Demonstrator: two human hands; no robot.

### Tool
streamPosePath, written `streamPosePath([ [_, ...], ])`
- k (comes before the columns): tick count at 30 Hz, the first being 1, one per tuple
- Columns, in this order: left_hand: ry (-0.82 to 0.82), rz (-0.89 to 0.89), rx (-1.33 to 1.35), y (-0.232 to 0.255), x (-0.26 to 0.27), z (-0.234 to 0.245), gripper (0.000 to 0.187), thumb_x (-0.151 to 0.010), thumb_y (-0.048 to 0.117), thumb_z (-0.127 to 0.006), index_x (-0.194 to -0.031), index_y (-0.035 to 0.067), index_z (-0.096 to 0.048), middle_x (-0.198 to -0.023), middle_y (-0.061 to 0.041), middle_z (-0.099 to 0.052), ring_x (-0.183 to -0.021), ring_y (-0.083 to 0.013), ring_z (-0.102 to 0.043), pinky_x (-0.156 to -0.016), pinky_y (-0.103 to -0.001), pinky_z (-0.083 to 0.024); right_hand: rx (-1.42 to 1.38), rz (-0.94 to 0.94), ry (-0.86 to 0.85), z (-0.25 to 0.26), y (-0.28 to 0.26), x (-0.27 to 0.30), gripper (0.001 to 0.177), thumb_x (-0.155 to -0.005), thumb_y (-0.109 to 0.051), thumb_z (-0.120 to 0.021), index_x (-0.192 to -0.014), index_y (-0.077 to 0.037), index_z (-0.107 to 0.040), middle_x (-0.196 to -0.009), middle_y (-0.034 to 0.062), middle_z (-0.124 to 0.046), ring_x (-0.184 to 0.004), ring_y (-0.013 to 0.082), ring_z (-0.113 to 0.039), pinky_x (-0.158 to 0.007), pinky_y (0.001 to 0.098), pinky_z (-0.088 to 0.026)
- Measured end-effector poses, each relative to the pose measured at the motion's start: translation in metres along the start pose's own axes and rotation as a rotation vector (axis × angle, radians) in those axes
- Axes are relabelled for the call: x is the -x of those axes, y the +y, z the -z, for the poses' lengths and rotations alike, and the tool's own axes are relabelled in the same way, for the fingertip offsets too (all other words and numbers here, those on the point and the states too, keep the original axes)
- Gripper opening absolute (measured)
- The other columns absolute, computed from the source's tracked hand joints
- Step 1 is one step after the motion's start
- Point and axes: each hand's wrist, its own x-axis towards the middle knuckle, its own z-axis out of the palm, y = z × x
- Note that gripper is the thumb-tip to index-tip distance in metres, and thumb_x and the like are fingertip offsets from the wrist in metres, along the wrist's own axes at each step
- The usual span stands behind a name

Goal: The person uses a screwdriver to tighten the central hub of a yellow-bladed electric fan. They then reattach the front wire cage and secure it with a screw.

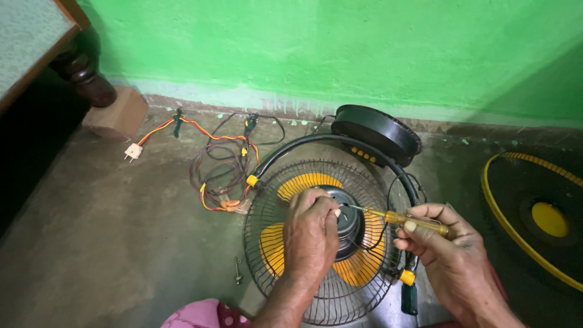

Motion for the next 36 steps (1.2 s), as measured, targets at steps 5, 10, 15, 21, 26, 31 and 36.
streamPosePath([
  [5,-0.058,-0.035,-0.037,0.000,-0.002,0.006,0.012,-0.084,-0.001,-0.067,-0.093,0.003,-0.074,-0.106,-0.010,-0.067,-0.105,-0.0298,-0.064,-0.091,-0.043,-0.052,-0.031,-0.009,-0.020,-0.001,-0.002,-0.001,0.023,-0.091,0.001,-0.064,-0.113,0.002,-0.064,-0.094,0.0132,-0.069,-0.084,0.0200,-0.069,-0.078,0.0358,-0.059],
  [10,-0.141,-0.132,-0.101,-0.004,-0.006,0.016,0.017,-0.084,-0.005,-0.065,-0.095,0.003,-0.075,-0.106,-0.011,-0.068,-0.104,-0.0311,-0.066,-0.091,-0.044,-0.054,-0.028,-0.019,-0.016,-0.001,-0.003,-0.001,0.021,-0.092,0.001,-0.063,-0.113,0.003,-0.064,-0.094,0.0135,-0.068,-0.083,0.0196,-0.068,-0.077,0.0354,-0.058],
  [15,-0.202,-0.117,-0.117,-0.004,-0.009,0.019,0.019,-0.083,-0.006,-0.065,-0.094,0.004,-0.078,-0.108,-0.010,-0.070,-0.107,-0.0295,-0.068,-0.093,-0.042,-0.055,-0.031,-0.029,-0.006,-0.002,-0.005,-0.001,0.021,-0.092,0.001,-0.062,-0.113,0.002,-0.064,-0.094,0.0130,-0.068,-0.084,0.0193,-0.068,-0.078,0.0345,-0.058],
  [21,-0.237,-0.103,-0.124,0.000,-0.010,0.023,0.019,-0.083,-0.005,-0.066,-0.095,0.004,-0.077,-0.111,-0.010,-0.069,-0.108,-0.0296,-0.067,-0.093,-0.043,-0.054,-0.034,-0.022,-0.011,-0.002,-0.005,-0.001,0.020,-0.093,0.001,-0.062,-0.113,0.003,-0.064,-0.095,0.0134,-0.068,-0.084,0.0191,-0.068,-0.077,0.0345,-0.058],
  [26,-0.251,-0.119,-0.155,-0.001,-0.010,0.023,0.019,-0.084,-0.005,-0.066,-0.097,0.004,-0.077,-0.112,-0.011,-0.068,-0.110,-0.0310,-0.065,-0.093,-0.044,-0.053,-0.018,-0.038,0.021,-0.002,-0.003,-0.003,0.020,-0.092,0.001,-0.061,-0.112,0.002,-0.064,-0.095,0.0142,-0.068,-0.084,0.0196,-0.068,-0.076,0.0348,-0.058],
  [31,-0.252,-0.107,-0.164,-0.001,-0.011,0.020,0.019,-0.083,-0.003,-0.066,-0.097,0.005,-0.076,-0.114,-0.010,-0.067,-0.110,-0.0306,-0.065,-0.092,-0.044,-0.054,-0.032,-0.023,0.006,-0.001,-0.003,-0.004,0.021,-0.093,0.001,-0.062,-0.113,0.002,-0.064,-0.094,0.0147,-0.068,-0.083,0.0198,-0.068,-0.075,0.0344,-0.058],
  [36,-0.242,-0.094,-0.157,0.001,-0.009,0.021,0.016,-0.084,-0.002,-0.067,-0.096,0.004,-0.075,-0.112,-0.010,-0.067,-0.110,-0.0310,-0.066,-0.092,-0.044,-0.054,-0.022,-0.025,0.031,-0.001,0.000,-0.003,0.023,-0.091,0.001,-0.063,-0.114,0.003,-0.064,-0.094,0.0143,-0.068,-0.082,0.0200,-0.068,-0.075,0.0352,-0.059],
])
